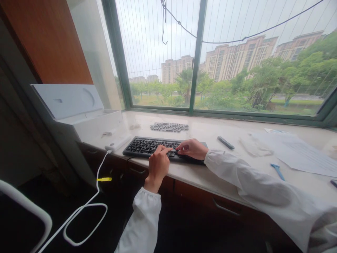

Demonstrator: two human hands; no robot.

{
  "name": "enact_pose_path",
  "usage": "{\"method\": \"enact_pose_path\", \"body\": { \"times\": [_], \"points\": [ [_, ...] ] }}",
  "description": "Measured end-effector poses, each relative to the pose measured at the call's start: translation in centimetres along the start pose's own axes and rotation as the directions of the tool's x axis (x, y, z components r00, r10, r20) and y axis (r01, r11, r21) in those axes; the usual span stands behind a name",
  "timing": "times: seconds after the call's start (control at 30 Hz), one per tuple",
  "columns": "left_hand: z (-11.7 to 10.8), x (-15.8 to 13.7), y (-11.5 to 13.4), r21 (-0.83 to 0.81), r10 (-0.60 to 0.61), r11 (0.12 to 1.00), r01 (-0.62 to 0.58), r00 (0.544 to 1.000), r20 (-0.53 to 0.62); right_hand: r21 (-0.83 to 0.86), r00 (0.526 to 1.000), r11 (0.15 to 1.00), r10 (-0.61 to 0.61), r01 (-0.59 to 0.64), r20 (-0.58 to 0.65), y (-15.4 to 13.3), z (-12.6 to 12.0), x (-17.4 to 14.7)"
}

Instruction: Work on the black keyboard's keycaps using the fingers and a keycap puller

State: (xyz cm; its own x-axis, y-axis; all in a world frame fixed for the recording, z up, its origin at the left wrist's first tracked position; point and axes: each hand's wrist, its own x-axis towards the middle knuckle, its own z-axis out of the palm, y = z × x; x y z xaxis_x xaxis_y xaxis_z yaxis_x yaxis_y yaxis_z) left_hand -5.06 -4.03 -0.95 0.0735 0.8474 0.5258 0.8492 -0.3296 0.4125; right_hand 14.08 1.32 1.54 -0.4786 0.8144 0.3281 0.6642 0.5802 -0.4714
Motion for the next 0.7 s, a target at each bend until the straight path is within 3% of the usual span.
{"method": "enact_pose_path", "body": {
  "times": [0.33,0.7],
  "points": [
    [0.25,-0.28,-0.42,-0.007,0.083,0.996,-0.083,0.996,-0.023,-0.008,1.0,1.0,-0.025,0.025,0.01,0.98,0.07,0.33],
    [0.23,-0.36,-0.56,-0.079,0.095,0.992,-0.096,0.995,-0.012,-0.055,0.986,0.985,-0.158,0.161,0.049,0.43,-0.69,0.2]
  ]
}}
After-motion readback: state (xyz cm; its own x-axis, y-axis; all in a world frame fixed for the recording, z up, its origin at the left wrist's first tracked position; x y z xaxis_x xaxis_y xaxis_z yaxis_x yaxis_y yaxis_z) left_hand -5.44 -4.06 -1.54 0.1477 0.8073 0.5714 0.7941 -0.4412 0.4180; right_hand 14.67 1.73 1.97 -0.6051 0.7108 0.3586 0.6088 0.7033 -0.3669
